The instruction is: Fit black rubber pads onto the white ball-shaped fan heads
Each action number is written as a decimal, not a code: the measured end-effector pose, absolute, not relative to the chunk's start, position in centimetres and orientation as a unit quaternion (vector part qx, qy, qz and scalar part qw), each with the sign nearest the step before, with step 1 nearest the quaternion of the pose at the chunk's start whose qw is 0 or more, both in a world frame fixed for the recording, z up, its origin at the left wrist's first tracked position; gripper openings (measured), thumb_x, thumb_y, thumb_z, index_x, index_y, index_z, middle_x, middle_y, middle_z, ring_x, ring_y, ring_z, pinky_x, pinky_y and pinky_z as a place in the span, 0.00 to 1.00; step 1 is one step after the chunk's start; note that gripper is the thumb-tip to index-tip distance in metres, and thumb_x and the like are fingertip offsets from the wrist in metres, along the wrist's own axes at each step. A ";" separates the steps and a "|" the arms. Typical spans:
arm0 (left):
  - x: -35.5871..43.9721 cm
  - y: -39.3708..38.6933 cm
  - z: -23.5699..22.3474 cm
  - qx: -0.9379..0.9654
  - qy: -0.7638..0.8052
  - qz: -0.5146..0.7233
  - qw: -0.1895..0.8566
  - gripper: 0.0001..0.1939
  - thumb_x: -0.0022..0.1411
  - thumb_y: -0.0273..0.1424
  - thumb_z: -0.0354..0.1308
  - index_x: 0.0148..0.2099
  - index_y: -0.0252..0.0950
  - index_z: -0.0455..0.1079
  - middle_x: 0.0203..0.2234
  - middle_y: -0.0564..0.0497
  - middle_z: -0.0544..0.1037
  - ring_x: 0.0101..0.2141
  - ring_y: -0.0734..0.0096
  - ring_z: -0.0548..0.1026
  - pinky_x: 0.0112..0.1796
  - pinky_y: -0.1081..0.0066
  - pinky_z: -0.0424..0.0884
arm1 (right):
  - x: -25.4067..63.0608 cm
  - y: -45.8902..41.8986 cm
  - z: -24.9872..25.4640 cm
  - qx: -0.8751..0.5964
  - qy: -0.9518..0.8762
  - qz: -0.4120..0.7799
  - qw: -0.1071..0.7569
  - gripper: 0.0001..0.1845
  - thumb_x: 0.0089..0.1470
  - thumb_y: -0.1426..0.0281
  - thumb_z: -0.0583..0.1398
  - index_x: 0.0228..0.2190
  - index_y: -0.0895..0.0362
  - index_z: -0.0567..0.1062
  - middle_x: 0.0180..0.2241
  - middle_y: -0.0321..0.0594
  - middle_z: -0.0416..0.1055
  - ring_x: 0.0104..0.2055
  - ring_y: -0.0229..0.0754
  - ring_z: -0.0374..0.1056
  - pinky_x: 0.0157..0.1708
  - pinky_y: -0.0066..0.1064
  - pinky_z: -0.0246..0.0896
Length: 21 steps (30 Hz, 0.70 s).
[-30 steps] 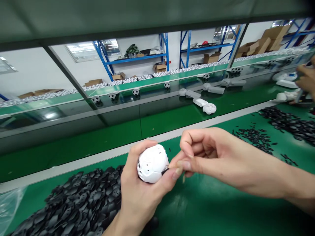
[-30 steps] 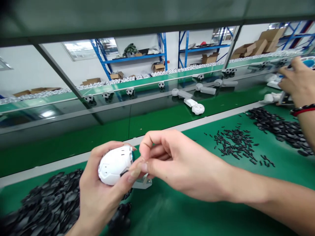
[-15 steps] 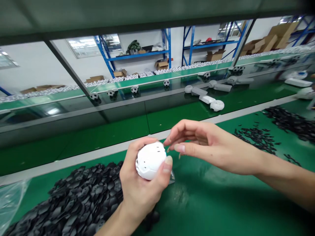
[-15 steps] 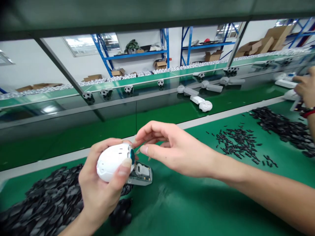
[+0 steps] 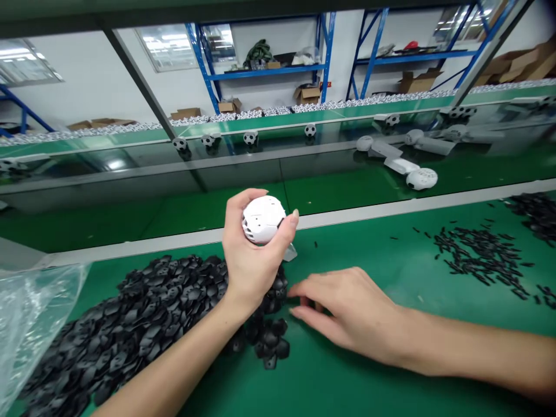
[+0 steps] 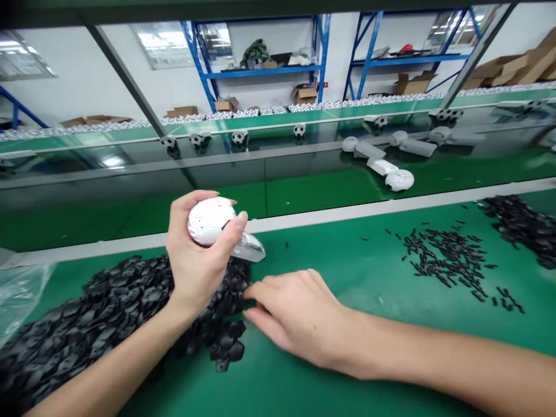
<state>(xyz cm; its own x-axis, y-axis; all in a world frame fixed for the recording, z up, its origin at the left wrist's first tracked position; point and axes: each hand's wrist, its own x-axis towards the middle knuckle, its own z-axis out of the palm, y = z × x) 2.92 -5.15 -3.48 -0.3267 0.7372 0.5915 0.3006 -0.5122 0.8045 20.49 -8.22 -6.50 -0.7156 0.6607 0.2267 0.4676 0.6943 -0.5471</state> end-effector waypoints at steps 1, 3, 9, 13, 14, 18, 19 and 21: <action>2.9 -5.1 -3.6 0.563 0.466 0.664 0.157 0.21 0.57 0.34 0.75 0.49 0.37 0.71 0.38 0.52 0.79 0.31 0.78 0.79 0.31 0.82 0.76 | 20.1 -7.9 -7.6 -0.327 -0.904 0.202 0.186 0.05 0.66 0.72 0.68 0.44 0.56 0.82 0.37 0.39 0.82 0.34 0.48 0.79 0.27 0.33 0.58; 2.8 -5.0 -3.5 0.572 0.469 0.652 0.166 0.21 0.58 0.34 0.75 0.49 0.37 0.71 0.38 0.52 0.79 0.31 0.78 0.78 0.31 0.83 0.75 | 19.5 -7.4 -9.0 -0.346 -0.908 0.174 0.156 0.07 0.67 0.70 0.67 0.46 0.55 0.82 0.42 0.39 0.82 0.40 0.51 0.80 0.29 0.33 0.58; 2.8 -5.0 -3.3 0.582 0.474 0.634 0.184 0.22 0.58 0.36 0.75 0.51 0.37 0.72 0.39 0.52 0.79 0.32 0.76 0.78 0.30 0.81 0.75 | 18.2 -7.2 -9.1 -0.345 -0.923 0.114 0.130 0.11 0.67 0.64 0.68 0.47 0.56 0.82 0.40 0.40 0.80 0.39 0.51 0.79 0.25 0.33 0.49; 3.0 -5.0 -3.4 0.591 0.482 0.625 0.168 0.22 0.58 0.35 0.75 0.51 0.38 0.72 0.40 0.51 0.80 0.36 0.72 0.80 0.32 0.79 0.76 | 18.0 -7.2 -9.2 -0.337 -0.925 0.113 0.131 0.08 0.71 0.67 0.63 0.48 0.55 0.82 0.41 0.39 0.80 0.38 0.49 0.78 0.25 0.34 0.49; 3.0 -5.0 -3.4 0.594 0.485 0.621 0.165 0.22 0.57 0.36 0.75 0.50 0.38 0.72 0.40 0.51 0.80 0.36 0.71 0.80 0.32 0.78 0.76 | 18.0 -7.1 -9.3 -0.336 -0.925 0.115 0.132 0.08 0.72 0.67 0.63 0.47 0.54 0.82 0.41 0.39 0.80 0.39 0.48 0.78 0.25 0.34 0.50; 2.6 -5.3 -2.5 0.597 0.509 0.595 0.173 0.21 0.57 0.39 0.74 0.50 0.39 0.74 0.39 0.51 0.81 0.34 0.70 0.79 0.30 0.76 0.75 | 18.2 -6.7 -9.3 -0.336 -0.925 0.118 0.135 0.07 0.72 0.65 0.64 0.45 0.51 0.83 0.42 0.34 0.81 0.39 0.44 0.78 0.27 0.34 0.57; 2.3 -5.4 -2.2 0.597 0.517 0.587 0.180 0.21 0.58 0.40 0.74 0.50 0.40 0.75 0.39 0.52 0.81 0.33 0.69 0.78 0.30 0.76 0.75 | 18.3 -6.7 -9.2 -0.333 -0.924 0.124 0.139 0.07 0.72 0.64 0.64 0.46 0.49 0.84 0.42 0.32 0.81 0.39 0.42 0.78 0.28 0.33 0.59; 1.5 -5.7 -2.0 0.595 0.522 0.581 0.190 0.20 0.59 0.42 0.73 0.51 0.43 0.76 0.41 0.52 0.81 0.33 0.68 0.78 0.30 0.74 0.75 | 18.2 -6.7 -8.7 -0.324 -0.922 0.140 0.156 0.09 0.72 0.61 0.64 0.47 0.47 0.84 0.44 0.29 0.81 0.40 0.39 0.79 0.29 0.31 0.63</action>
<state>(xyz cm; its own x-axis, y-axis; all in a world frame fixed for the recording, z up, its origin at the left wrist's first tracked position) 1.47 -5.72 -2.03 -0.2206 0.8420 0.4924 0.4009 -0.3819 0.8327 18.22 -6.66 -8.75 -0.7413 0.6414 0.1977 0.5535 0.7508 -0.3604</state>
